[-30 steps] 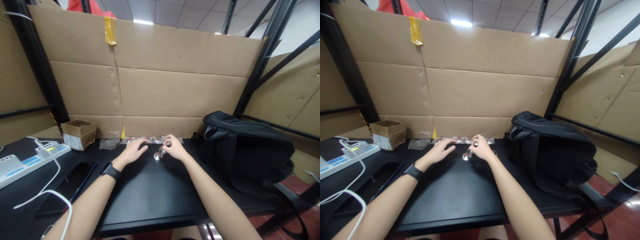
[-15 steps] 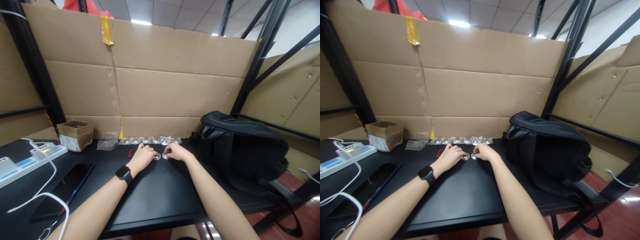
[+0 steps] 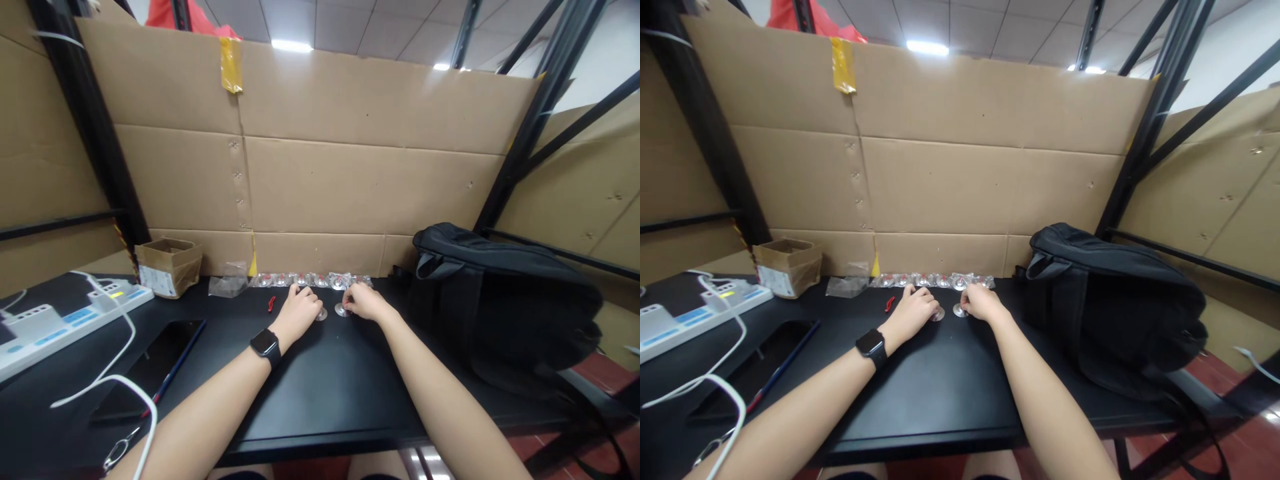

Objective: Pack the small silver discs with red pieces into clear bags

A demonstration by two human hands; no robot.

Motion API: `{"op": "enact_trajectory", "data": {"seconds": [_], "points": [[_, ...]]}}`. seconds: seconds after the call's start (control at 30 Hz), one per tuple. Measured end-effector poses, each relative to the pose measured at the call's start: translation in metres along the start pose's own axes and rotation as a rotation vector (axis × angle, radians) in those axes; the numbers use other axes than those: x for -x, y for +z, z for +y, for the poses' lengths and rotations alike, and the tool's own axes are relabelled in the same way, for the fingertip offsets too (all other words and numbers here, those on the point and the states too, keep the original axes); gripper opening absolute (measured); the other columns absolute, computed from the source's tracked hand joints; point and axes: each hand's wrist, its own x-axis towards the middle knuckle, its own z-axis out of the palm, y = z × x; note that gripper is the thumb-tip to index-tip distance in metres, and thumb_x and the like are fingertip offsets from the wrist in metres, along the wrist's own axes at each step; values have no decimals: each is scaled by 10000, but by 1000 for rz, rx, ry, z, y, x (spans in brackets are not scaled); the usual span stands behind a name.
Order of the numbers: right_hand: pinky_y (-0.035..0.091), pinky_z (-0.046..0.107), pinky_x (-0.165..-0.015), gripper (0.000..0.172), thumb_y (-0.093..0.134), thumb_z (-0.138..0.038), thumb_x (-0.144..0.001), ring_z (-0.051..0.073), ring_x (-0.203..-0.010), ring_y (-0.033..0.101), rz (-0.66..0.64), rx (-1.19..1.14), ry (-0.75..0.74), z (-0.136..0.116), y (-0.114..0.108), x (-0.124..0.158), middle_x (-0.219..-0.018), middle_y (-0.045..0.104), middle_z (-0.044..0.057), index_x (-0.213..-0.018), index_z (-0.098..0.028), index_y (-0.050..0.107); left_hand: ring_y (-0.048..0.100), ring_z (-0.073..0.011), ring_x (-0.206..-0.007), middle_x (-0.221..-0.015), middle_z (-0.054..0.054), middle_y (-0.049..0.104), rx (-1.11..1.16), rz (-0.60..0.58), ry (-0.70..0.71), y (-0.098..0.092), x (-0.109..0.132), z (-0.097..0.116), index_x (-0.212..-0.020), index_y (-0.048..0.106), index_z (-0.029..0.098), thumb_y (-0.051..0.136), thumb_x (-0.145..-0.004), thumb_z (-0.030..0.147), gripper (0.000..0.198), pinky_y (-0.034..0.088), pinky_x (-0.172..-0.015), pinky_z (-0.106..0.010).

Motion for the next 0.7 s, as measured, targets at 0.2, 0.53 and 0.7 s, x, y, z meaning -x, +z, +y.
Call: {"op": "enact_trajectory", "data": {"seconds": [0.2,0.53,0.7], "points": [[462,273,-767,104,638,-137,-808,176,-794,649,188,-217,-123,-18,-6,-3,-806,708,29,-741,-192,694,555,-246,-972,-886,-43,688,160,33,-241,-9,3,-9,-802,637,219,484,-972,241,230,288,-948,-484],[434,421,-1010,80,638,-138,-828,226,-1108,605,239,-330,-225,-52,16,-5,-1128,658,83,-781,-192,673,561,-242,-1168,-1166,-74,601,542,333,-553,-3,1,-32,-923,725,237,554,-937,399,236,437,-995,-421],[553,313,-771,88,573,-236,-883,204,-991,669,331,-587,-143,-67,20,-4,-1154,670,91,-832,-193,630,600,-235,-1077,-1057,-83,670,616,372,-588,3,-2,-33,-899,728,201,546,-932,363,245,456,-993,-421]]}}
